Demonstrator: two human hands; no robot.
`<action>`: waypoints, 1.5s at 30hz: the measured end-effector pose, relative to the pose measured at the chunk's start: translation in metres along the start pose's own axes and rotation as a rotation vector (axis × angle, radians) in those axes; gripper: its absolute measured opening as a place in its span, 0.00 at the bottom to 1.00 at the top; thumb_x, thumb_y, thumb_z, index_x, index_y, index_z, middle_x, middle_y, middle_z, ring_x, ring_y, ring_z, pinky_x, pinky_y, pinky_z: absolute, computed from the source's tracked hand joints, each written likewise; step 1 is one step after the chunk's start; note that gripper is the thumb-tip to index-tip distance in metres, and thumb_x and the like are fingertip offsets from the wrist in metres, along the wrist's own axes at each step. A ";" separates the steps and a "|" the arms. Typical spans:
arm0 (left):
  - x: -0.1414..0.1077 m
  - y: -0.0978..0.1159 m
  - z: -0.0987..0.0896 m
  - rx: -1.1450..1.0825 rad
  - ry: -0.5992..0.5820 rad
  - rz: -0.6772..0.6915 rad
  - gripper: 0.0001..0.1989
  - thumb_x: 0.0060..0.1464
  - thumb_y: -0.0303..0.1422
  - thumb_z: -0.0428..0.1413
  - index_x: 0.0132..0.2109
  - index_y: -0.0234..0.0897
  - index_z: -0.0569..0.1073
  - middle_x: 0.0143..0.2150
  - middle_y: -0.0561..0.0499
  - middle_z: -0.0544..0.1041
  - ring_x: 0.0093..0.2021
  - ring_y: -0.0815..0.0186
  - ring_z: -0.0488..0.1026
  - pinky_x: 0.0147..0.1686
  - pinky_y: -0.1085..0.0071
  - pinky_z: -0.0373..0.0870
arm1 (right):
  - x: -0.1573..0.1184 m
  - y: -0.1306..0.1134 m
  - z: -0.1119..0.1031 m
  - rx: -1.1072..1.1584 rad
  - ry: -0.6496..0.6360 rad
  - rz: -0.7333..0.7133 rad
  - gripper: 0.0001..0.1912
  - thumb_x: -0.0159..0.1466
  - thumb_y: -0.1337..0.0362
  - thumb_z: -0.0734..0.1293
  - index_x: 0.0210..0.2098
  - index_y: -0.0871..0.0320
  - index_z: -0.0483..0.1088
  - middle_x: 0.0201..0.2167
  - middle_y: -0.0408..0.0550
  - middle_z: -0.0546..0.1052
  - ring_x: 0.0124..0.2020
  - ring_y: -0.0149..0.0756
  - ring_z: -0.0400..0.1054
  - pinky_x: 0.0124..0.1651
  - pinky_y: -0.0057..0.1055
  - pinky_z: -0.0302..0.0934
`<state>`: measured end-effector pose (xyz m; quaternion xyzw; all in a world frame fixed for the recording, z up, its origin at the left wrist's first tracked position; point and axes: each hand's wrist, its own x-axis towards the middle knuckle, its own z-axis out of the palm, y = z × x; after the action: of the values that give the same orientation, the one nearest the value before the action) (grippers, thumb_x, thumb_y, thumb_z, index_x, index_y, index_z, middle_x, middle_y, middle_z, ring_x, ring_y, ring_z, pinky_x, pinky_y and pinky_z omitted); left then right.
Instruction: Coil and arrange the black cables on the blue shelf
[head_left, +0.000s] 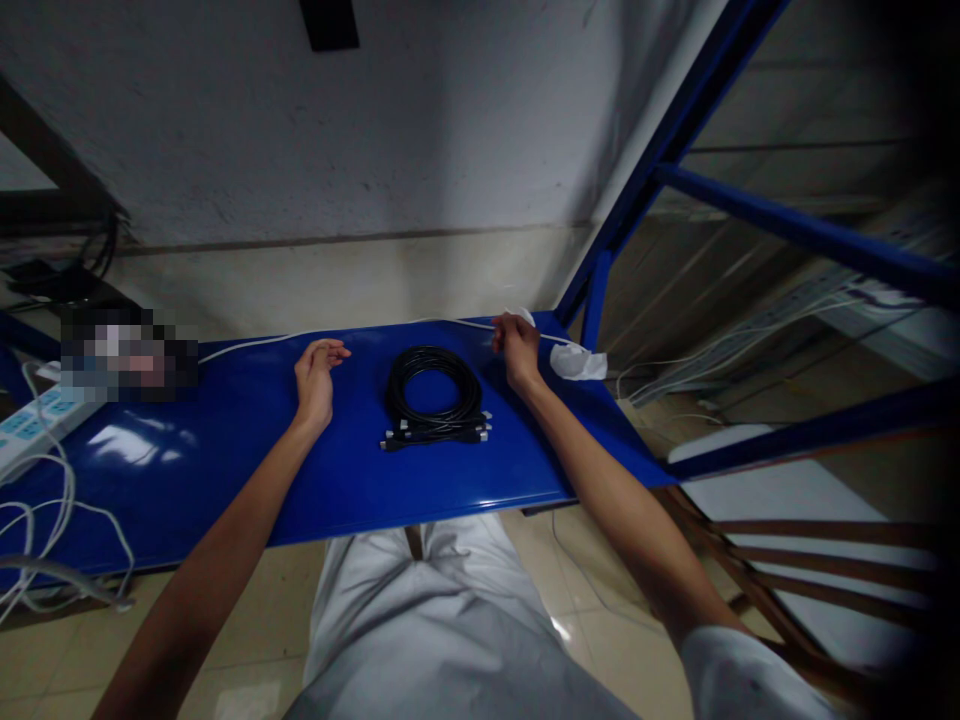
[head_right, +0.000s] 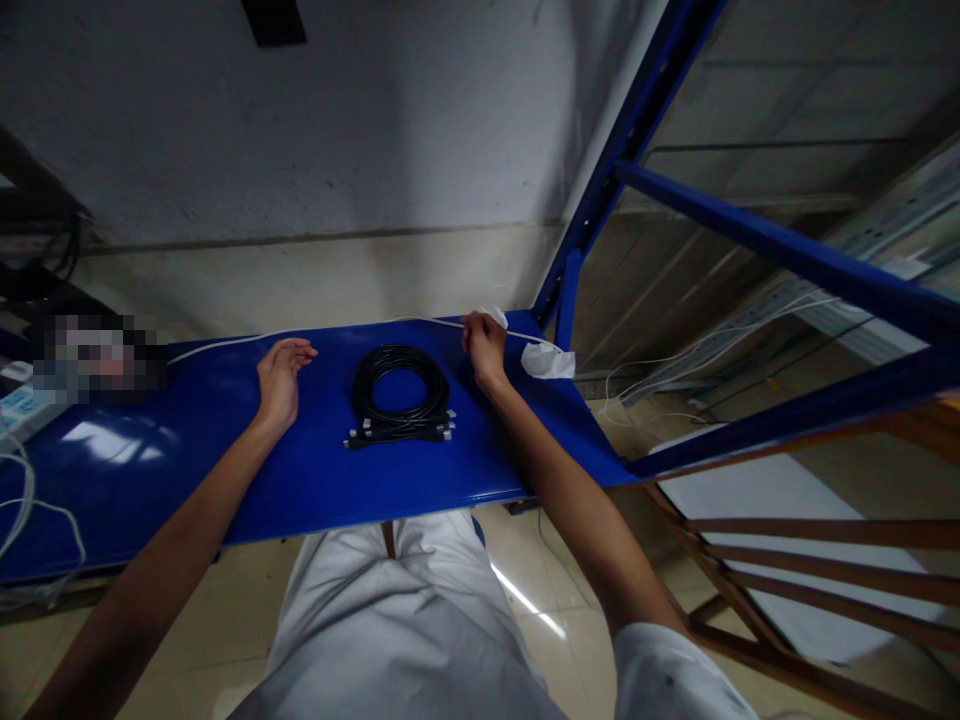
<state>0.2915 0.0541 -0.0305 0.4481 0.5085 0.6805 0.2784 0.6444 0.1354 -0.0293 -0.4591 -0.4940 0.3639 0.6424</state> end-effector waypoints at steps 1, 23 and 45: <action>0.000 0.000 0.000 0.001 -0.002 0.001 0.13 0.66 0.41 0.54 0.42 0.39 0.79 0.38 0.46 0.82 0.41 0.62 0.80 0.44 0.68 0.72 | 0.000 0.000 0.000 -0.001 -0.001 0.000 0.24 0.72 0.39 0.67 0.33 0.53 0.74 0.22 0.38 0.66 0.20 0.30 0.60 0.22 0.28 0.54; 0.001 -0.001 0.000 -0.018 0.000 0.000 0.12 0.66 0.40 0.55 0.42 0.39 0.81 0.37 0.47 0.83 0.39 0.63 0.80 0.42 0.70 0.71 | 0.000 0.001 0.000 0.017 -0.002 -0.007 0.23 0.72 0.42 0.68 0.33 0.54 0.74 0.22 0.38 0.66 0.20 0.29 0.60 0.22 0.28 0.53; 0.000 -0.001 0.000 -0.014 -0.008 0.006 0.12 0.67 0.38 0.55 0.42 0.39 0.80 0.37 0.47 0.83 0.39 0.63 0.80 0.41 0.69 0.71 | 0.000 0.000 0.001 -0.005 0.001 0.009 0.24 0.72 0.40 0.67 0.33 0.54 0.74 0.22 0.39 0.67 0.21 0.30 0.60 0.22 0.28 0.54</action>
<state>0.2918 0.0543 -0.0318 0.4502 0.5012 0.6833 0.2815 0.6436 0.1353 -0.0299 -0.4631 -0.4924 0.3655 0.6400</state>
